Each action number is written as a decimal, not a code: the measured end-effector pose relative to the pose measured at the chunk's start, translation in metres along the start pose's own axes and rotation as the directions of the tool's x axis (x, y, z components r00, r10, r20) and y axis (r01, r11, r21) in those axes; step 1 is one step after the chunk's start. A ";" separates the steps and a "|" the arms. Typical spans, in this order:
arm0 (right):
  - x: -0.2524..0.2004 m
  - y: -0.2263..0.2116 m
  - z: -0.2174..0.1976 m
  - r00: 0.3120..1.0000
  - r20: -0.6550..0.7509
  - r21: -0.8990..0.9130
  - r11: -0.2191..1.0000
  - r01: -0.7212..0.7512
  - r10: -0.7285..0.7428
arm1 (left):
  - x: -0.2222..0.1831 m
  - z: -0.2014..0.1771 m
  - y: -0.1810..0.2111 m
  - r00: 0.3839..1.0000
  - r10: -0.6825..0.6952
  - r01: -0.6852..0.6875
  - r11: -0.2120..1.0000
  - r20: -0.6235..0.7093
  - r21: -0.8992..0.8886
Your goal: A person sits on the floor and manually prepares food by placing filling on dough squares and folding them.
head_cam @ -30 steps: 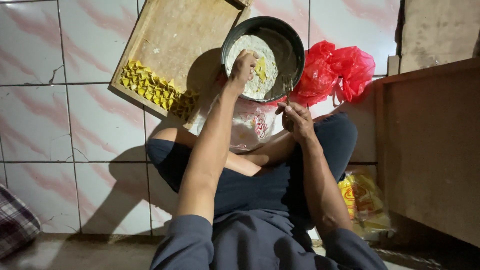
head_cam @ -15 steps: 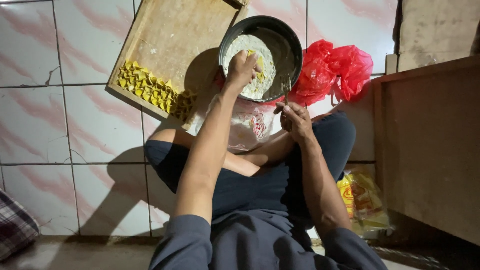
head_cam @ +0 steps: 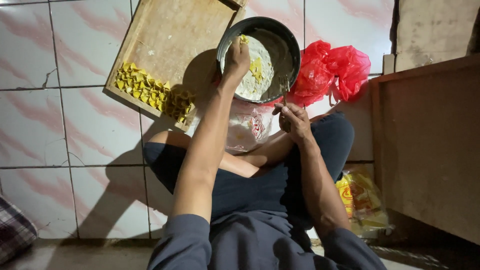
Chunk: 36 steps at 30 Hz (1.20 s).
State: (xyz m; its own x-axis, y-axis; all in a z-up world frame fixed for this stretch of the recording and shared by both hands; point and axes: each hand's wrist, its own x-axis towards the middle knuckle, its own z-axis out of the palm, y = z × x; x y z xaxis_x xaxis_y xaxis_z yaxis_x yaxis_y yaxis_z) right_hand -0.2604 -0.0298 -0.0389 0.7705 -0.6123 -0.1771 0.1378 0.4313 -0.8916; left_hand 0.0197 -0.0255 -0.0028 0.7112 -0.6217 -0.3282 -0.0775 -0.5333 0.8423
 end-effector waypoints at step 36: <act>0.032 -0.032 0.026 0.991 -0.039 -0.206 0.972 0.115 -0.126 | -0.132 0.010 0.030 0.978 0.152 -0.060 0.858 0.140 -0.511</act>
State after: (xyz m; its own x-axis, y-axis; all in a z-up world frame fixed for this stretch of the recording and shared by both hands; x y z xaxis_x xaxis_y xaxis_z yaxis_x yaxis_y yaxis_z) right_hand -0.2240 -0.0464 -0.0052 0.7220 -0.6872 -0.0800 0.0942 0.2121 -0.9727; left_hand -0.0838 0.0347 0.0612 0.5860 -0.7697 -0.2534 0.2479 -0.1274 0.9604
